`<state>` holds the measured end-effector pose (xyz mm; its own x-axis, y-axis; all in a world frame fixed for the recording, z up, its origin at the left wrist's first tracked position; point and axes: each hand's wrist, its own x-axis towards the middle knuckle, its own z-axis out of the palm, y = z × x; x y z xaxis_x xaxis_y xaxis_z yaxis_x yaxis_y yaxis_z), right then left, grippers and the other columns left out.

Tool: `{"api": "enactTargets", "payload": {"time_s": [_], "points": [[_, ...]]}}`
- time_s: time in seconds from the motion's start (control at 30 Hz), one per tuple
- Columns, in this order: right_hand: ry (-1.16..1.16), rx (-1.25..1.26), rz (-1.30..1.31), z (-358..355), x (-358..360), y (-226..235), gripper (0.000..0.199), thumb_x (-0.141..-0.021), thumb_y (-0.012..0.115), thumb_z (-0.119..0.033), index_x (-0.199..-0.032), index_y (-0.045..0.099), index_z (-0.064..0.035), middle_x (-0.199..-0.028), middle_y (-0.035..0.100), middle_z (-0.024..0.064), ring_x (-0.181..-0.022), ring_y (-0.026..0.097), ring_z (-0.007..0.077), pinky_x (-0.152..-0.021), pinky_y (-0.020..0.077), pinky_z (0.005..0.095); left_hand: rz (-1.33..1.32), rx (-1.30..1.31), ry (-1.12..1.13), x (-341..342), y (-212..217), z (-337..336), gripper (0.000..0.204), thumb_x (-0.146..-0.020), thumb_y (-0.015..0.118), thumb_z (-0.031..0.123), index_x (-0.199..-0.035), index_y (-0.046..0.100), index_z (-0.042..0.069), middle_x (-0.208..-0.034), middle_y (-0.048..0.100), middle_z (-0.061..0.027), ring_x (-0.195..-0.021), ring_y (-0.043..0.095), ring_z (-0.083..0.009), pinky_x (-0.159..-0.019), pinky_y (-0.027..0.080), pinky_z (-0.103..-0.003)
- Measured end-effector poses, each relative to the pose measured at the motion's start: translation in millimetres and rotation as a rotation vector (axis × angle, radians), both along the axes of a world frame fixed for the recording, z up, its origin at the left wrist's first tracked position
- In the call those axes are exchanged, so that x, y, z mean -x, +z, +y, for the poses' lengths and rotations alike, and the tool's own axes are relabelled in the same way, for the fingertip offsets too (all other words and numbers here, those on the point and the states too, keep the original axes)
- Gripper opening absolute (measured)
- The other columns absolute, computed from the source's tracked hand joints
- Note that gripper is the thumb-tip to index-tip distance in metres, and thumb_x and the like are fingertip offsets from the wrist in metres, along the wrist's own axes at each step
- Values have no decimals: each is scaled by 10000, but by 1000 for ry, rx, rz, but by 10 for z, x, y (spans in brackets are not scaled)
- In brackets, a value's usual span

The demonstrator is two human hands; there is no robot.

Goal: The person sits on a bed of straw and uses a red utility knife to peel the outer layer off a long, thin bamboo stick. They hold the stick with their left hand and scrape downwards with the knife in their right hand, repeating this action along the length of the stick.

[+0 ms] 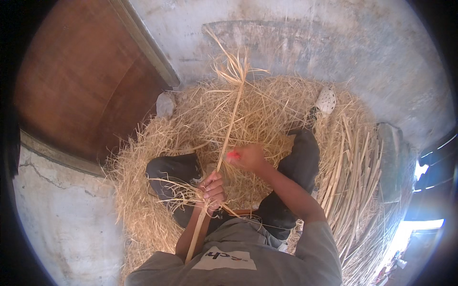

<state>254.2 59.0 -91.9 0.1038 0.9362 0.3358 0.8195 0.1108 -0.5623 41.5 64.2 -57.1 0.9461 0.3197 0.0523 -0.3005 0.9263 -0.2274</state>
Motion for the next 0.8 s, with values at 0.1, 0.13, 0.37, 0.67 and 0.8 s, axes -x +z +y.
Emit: {"api": "enactTargets", "payload": {"time_s": [0.1,0.13,0.37,0.67,0.8], "points": [[51,-53,-63,-83,114,-62,521,-755,654,-581,-685,648,-65,-563,586,154,-549,613,338,-536,479,451,21,-46,-8,-3,16,5,293,-1055,266,261,-948,453,63,-593,393,9,-425,415,-104,-458,359,-253],[-42,-24,-47,15,57,-107,516,-754,657,-579,-677,647,-70,-558,586,150,-546,612,337,-534,479,448,37,-65,-12,3,21,0,292,-1055,265,260,-948,453,63,-590,392,11,-426,417,-102,-459,358,-251],[38,-115,-30,30,46,-213,562,-823,588,-594,-601,608,-78,-497,543,110,-446,570,278,-448,445,384,145,-139,-12,94,114,-92,290,-1056,263,259,-967,458,65,-579,401,19,-427,420,-96,-454,354,-243],[-393,-177,80,334,-631,-79,551,-881,525,-565,-630,637,-87,-479,508,133,-429,534,299,-440,420,409,188,-244,-130,228,131,-341,316,-1058,257,297,-965,453,68,-562,401,20,-402,417,-103,-440,352,-248],[-146,-266,-36,171,-378,-212,559,-889,537,-523,-589,583,-53,-473,457,163,-437,513,338,-452,408,442,223,-329,-135,390,163,-346,326,-1058,248,302,-975,457,67,-542,387,14,-390,404,-108,-430,338,-246]]}}
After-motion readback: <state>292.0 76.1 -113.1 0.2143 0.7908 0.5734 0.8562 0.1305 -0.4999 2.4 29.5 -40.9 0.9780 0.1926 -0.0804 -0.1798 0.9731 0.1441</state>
